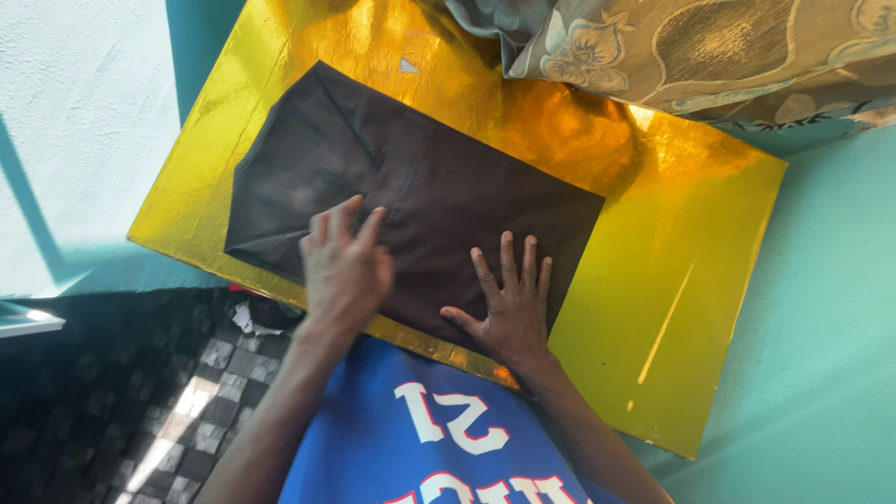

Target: The person folds two shirts one at a time on a small yellow table and places them into a suitcase on the floor.

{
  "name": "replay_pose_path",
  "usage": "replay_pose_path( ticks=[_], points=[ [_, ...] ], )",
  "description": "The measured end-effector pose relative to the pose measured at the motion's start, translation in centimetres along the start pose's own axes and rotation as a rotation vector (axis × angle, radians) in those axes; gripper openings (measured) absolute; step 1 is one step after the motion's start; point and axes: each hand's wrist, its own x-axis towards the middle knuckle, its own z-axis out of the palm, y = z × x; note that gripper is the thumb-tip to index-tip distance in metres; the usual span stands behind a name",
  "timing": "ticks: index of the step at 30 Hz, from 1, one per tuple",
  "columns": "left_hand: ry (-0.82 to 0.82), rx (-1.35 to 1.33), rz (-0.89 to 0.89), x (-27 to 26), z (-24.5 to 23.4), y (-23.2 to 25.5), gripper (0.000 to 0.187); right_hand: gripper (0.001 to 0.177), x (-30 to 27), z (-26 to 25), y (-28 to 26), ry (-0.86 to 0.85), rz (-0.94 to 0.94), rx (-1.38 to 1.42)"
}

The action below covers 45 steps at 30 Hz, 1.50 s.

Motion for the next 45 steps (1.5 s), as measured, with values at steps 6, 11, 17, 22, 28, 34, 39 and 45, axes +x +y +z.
replay_pose_path(
  ticks=[6, 11, 17, 22, 28, 34, 39, 45],
  points=[
    [-0.059, 0.045, 0.524, 2.4, 6.2, 2.6, 0.084, 0.083, -0.3, -0.3, 0.1, -0.016, 0.086, -0.036],
    [0.002, 0.076, 0.562, 3.7, 6.1, -0.8, 0.087, 0.082, -1.6, -0.5, 1.0, 0.017, 0.200, -0.087],
    [0.032, 0.153, 0.453, 5.4, 5.5, -0.9, 0.087, 0.075, -1.9, 1.2, 1.3, 0.154, 0.448, -0.125],
    [-0.022, -0.033, 0.605, 4.6, 7.9, 2.4, 0.089, 0.080, -1.0, -0.5, 1.4, 0.255, 0.761, -0.085],
    [-0.061, -0.244, 0.578, 4.8, 7.6, 1.3, 0.080, 0.079, -1.7, -2.6, 0.4, 0.251, 1.217, 0.782],
    [-0.262, -1.443, 0.136, 5.7, 6.9, -1.0, 0.072, 0.059, -2.8, -6.0, -2.0, 0.527, 0.968, 1.489],
    [-0.485, -1.852, -0.086, 7.1, 8.0, -2.7, 0.075, 0.059, 3.8, -9.8, -9.4, 0.600, 0.788, 1.456],
    [-0.773, -2.059, -0.178, 10.3, 5.0, -7.4, 0.084, 0.069, 11.9, -6.8, -17.4, 0.494, 0.688, 1.387]
  ],
)
